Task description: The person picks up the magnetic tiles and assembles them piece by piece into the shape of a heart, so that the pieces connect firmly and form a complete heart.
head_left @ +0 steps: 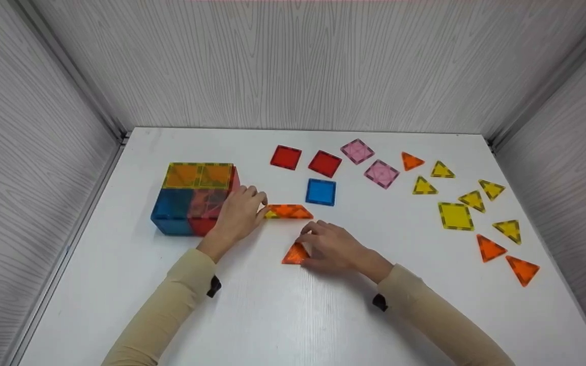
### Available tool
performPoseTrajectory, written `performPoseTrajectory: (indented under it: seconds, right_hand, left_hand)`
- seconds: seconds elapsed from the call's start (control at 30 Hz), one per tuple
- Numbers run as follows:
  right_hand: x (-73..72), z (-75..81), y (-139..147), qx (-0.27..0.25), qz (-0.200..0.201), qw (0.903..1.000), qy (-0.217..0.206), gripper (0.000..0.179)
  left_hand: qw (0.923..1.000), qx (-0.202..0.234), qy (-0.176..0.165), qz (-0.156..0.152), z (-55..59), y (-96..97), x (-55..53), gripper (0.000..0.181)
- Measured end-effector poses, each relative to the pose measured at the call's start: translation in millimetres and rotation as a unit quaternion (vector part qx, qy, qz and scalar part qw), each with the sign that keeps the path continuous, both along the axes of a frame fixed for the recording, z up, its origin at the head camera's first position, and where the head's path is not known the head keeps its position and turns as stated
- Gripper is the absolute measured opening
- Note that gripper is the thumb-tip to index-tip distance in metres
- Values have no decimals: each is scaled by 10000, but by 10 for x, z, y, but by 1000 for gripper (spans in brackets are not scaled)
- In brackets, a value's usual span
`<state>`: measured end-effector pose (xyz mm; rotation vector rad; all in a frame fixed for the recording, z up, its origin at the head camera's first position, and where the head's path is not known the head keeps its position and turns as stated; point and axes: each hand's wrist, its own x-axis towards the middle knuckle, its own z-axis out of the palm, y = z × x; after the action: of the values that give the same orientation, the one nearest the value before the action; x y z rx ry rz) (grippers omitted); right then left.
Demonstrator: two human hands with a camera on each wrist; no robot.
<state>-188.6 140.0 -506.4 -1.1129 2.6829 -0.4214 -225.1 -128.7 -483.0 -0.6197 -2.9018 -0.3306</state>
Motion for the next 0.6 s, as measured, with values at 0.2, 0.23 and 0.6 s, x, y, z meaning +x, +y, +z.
performPoseTrajectory:
  seconds: [0.2,0.23,0.6]
  right_hand:
    - [-55,33,381,-321,-430,9982,250,49]
    - [-79,40,464,-360,-538,9974,324,49]
    - [-546,-2,1649,-568,-2162,9699,962,49]
  left_hand:
    - [9999,50,-107,51,4,-9,2,24]
    - [9999,40,-126,59,5,-12,2,24]
    - [9998,152,13,100,96,27,185,31]
